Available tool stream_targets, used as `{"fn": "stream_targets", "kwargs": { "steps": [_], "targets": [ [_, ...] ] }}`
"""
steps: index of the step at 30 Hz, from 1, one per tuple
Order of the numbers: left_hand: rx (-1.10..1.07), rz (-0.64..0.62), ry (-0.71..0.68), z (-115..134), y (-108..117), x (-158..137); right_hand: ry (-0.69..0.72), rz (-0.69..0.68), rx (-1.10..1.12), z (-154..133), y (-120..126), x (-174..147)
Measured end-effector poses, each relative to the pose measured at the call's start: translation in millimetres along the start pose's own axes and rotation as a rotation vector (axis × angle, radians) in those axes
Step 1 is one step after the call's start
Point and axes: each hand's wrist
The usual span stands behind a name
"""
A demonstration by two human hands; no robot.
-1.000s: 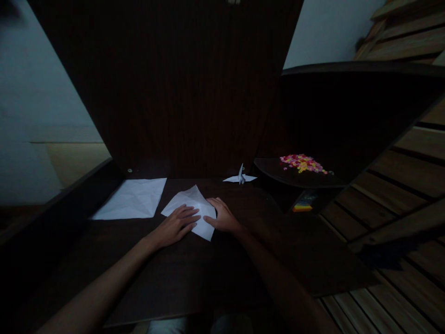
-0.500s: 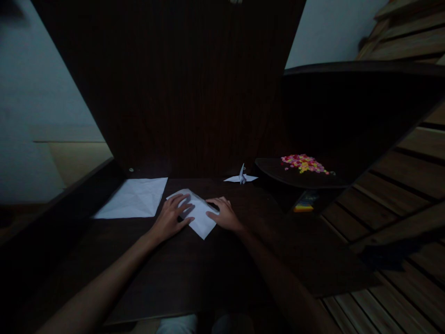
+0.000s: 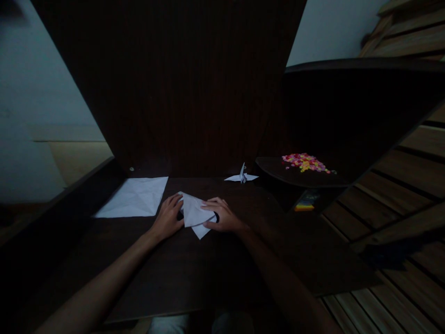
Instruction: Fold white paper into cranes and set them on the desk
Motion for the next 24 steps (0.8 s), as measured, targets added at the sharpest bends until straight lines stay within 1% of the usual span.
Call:
{"fn": "stream_targets", "kwargs": {
  "steps": [4,7,10,16,20,24],
  "targets": [
    [-0.011,-0.059,0.04,-0.3,0.8,0.5,-0.018,-0.068,-0.043,-2.2,4.2,-2.3],
    [-0.041,-0.084,0.039,-0.6,1.1,0.8,-0.066,-0.049,-0.059,0.4,1.1,-1.2],
    [-0.086,-0.072,0.046,-1.7,-0.2,1.3,-0.089,-0.005,-0.096,6.1,-5.5,0.7],
    [-0.247,-0.027,-0.001,-0.9,-3.2,2.3,-0.125,0.0,-0.114,9.0,-11.7,2.5],
    [-0.293,-0.072,0.013,4.6,-0.4,-0.2,-0.121,-0.034,-0.16,7.2,-11.9,3.4],
    [-0.272,-0.127,-0.062,9.7,6.0,-2.8,-0.113,-0.026,-0.179,6.3,-12.4,3.9]
  ]
}}
Point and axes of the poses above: each hand's wrist, its own x-axis towards the middle knuckle, its own y-axis out of the back of the hand, z = x × y, and after that the axes turned 13 degrees about -z, right-handed
